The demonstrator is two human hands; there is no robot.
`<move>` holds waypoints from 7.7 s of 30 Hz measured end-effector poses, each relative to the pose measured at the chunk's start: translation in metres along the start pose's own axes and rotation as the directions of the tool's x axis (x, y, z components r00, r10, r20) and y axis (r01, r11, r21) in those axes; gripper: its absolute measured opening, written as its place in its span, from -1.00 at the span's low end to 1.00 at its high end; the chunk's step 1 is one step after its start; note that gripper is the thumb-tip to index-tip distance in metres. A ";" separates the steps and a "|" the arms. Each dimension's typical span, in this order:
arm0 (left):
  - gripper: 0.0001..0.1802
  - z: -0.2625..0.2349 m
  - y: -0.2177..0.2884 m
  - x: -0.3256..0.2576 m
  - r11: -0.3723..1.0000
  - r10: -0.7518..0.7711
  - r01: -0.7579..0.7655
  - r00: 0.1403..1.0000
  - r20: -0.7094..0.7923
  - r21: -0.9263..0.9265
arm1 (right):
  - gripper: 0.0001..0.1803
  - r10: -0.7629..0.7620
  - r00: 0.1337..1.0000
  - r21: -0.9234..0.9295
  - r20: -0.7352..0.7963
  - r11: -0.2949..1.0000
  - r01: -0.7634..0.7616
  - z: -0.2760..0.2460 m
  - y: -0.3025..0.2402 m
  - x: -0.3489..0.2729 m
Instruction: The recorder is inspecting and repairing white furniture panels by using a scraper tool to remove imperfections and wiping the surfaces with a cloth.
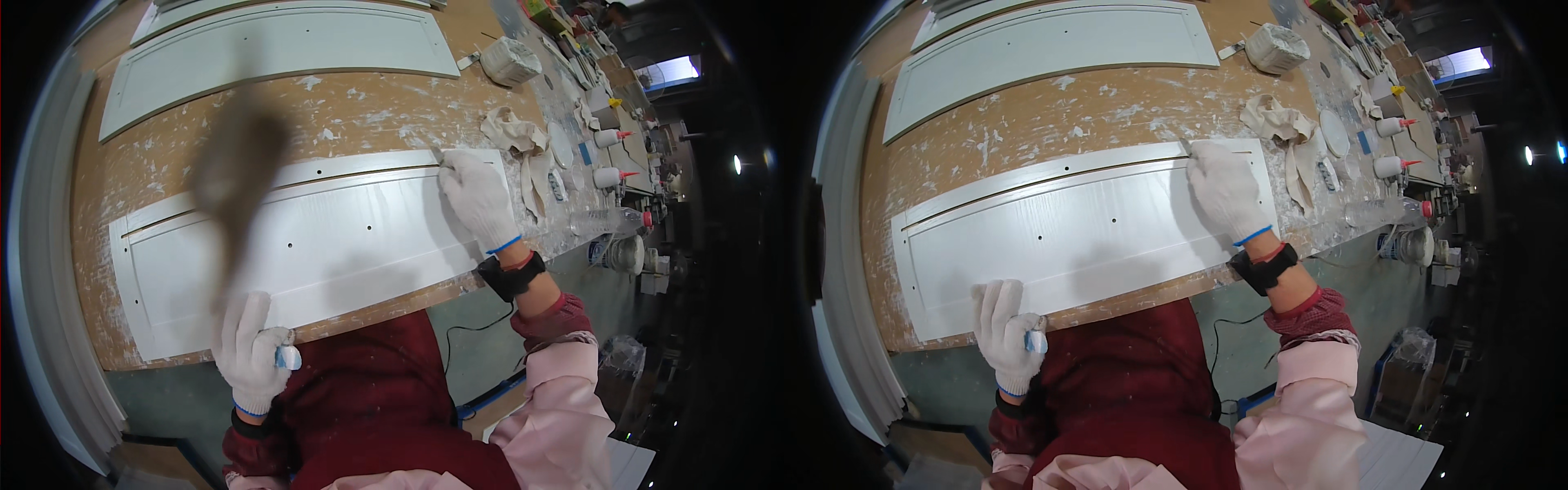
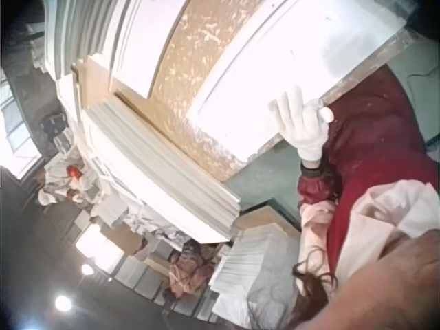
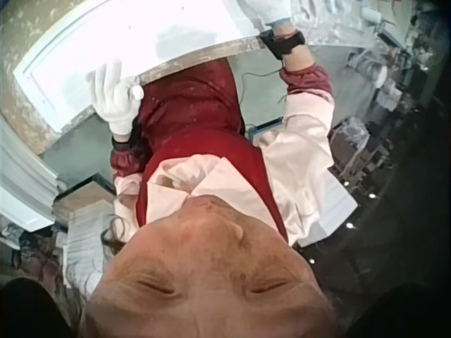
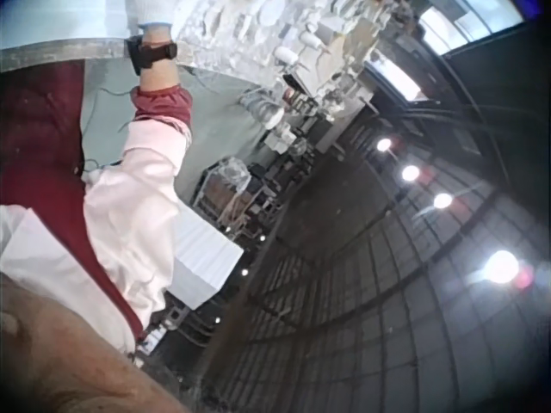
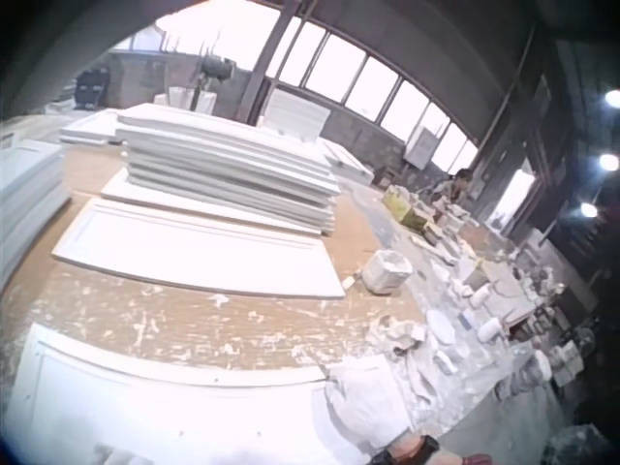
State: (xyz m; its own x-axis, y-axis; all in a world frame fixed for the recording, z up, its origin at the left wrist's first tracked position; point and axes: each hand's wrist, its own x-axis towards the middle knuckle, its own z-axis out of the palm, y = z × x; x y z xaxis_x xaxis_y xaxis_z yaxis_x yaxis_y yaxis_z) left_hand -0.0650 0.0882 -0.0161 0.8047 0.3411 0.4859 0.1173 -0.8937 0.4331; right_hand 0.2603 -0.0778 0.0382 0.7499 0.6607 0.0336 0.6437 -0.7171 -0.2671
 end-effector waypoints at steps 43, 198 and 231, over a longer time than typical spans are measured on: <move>-0.84 0.003 -0.001 -0.001 0.999 0.004 -0.007 0.999 -0.046 -0.049 | -0.71 0.172 0.978 -0.202 -0.117 0.960 -0.193 -0.008 0.062 -0.003; -0.84 0.006 -0.004 -0.003 0.999 0.001 -0.007 0.990 -0.142 -0.039 | -0.87 -0.905 0.058 0.178 0.421 0.145 0.973 0.084 -0.349 -0.006; -0.79 -0.066 -0.038 -0.021 0.961 -0.163 0.105 0.962 -0.217 -0.257 | -0.87 -0.644 0.696 0.135 0.319 0.758 0.639 0.009 -0.136 -0.080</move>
State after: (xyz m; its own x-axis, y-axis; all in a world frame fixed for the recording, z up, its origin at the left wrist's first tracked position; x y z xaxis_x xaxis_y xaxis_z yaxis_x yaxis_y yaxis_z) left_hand -0.1247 0.1340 0.0076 0.6291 0.5374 0.5617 0.0474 -0.7477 0.6623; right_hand 0.1111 -0.0308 0.0633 0.0590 0.9920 -0.1116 0.9459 -0.0913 -0.3114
